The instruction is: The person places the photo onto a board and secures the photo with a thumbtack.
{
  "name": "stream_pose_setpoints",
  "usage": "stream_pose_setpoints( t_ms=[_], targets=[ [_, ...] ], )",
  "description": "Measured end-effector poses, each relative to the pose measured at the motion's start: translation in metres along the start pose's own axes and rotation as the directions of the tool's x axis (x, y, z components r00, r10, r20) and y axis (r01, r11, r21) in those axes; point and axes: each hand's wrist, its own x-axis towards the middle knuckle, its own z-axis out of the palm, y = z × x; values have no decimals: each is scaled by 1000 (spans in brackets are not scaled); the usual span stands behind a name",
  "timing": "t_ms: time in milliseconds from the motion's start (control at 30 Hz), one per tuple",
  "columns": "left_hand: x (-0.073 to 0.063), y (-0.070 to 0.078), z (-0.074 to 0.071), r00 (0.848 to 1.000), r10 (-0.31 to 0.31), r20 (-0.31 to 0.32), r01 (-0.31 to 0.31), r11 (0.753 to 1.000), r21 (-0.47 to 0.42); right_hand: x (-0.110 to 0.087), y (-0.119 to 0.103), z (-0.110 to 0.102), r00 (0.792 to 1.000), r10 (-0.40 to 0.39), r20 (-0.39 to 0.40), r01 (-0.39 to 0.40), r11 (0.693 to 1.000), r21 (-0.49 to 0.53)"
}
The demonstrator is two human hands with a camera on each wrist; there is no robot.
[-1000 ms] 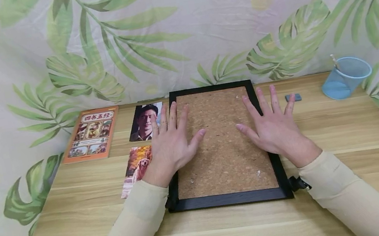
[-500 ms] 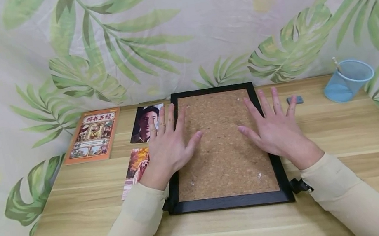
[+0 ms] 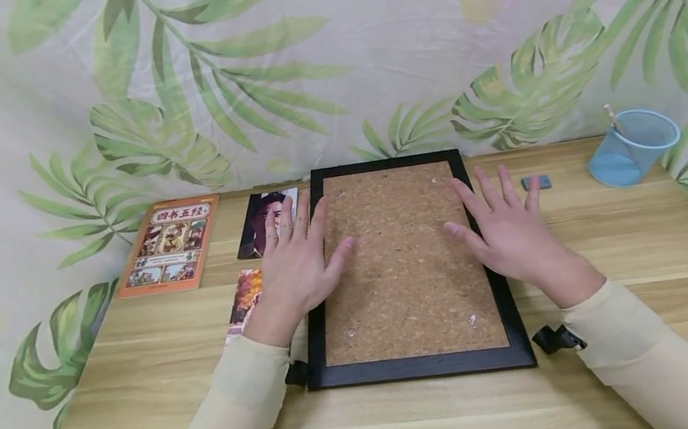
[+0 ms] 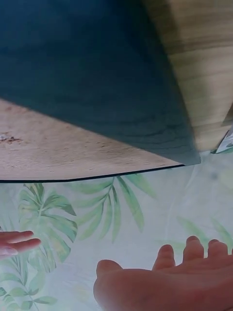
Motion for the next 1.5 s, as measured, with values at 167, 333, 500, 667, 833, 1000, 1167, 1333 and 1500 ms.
stream_pose_setpoints(
  t_ms=[167,333,500,667,833,1000,1167,1333,1500],
  targets=[
    [-1,-7,-3,999,17,-35,-18,999,-38,-1,9,-7,1000,-4,17,2,994,105],
    [-3,-18,-8,995,37,-90,-42,998,-55,-2,19,-14,1000,6,6,-7,972,234],
    [-5,-28,-13,991,13,-130,-36,983,-182,-7,30,-17,999,34,-23,-26,960,279],
    [-6,-38,-17,991,-19,-136,-22,957,-290,-10,42,-15,992,99,-79,-69,946,316],
    [-5,-49,-20,990,-63,-125,10,922,-386,-9,58,-11,986,149,-76,-113,928,354],
    [-2,-61,-21,986,-119,-116,55,893,-446,-7,75,-5,987,157,-45,-136,942,306],
    [2,-75,-23,981,-185,-64,135,872,-470,-6,88,3,987,160,-10,-152,955,254],
    [6,-89,-21,975,-223,-17,197,891,-409,-7,97,9,988,144,53,-152,959,239],
    [17,-105,-17,964,-260,63,266,917,-297,-6,100,14,989,128,79,-144,959,244]
  ],
)
